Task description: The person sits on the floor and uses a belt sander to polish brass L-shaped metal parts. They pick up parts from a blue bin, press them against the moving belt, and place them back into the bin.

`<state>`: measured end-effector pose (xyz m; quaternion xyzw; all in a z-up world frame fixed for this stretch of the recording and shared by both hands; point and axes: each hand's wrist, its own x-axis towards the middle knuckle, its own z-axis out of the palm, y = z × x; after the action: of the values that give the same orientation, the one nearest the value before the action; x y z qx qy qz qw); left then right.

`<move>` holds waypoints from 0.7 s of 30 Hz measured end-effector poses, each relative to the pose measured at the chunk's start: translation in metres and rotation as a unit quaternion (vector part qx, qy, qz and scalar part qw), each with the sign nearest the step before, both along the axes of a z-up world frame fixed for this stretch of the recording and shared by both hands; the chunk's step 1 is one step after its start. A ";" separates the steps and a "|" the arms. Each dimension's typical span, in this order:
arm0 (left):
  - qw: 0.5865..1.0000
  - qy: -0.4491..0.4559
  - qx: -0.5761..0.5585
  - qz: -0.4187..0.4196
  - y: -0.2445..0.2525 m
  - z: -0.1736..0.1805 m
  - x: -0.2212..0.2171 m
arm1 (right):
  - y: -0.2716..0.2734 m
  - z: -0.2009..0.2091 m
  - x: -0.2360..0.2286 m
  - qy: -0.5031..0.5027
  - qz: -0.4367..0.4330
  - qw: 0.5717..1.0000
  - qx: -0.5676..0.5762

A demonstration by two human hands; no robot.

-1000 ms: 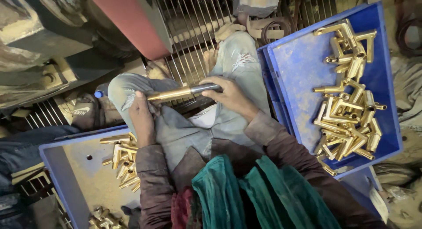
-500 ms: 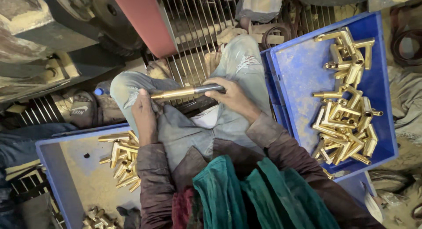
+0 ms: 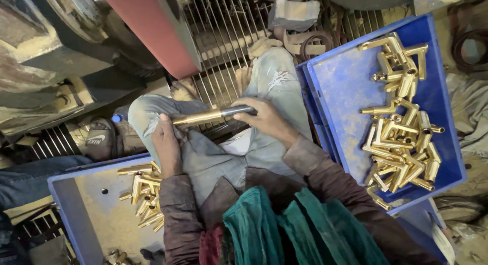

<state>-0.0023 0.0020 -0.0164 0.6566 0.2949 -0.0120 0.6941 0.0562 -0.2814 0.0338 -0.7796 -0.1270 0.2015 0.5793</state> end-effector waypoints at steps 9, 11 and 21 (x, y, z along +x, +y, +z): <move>1.000 0.008 0.006 -0.003 -0.004 0.012 0.004 | -0.001 0.002 0.002 -0.003 0.004 1.000 0.013; 1.000 0.006 0.003 -0.007 -0.006 0.019 0.004 | -0.001 0.003 0.002 -0.001 0.004 1.000 0.015; 0.999 0.001 0.038 -0.006 -0.006 0.014 0.003 | -0.002 0.002 0.001 0.004 0.002 1.000 0.027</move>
<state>0.0008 -0.0036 -0.0021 0.6844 0.2912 -0.0056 0.6684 0.0575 -0.2834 0.0359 -0.7623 -0.1316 0.2026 0.6005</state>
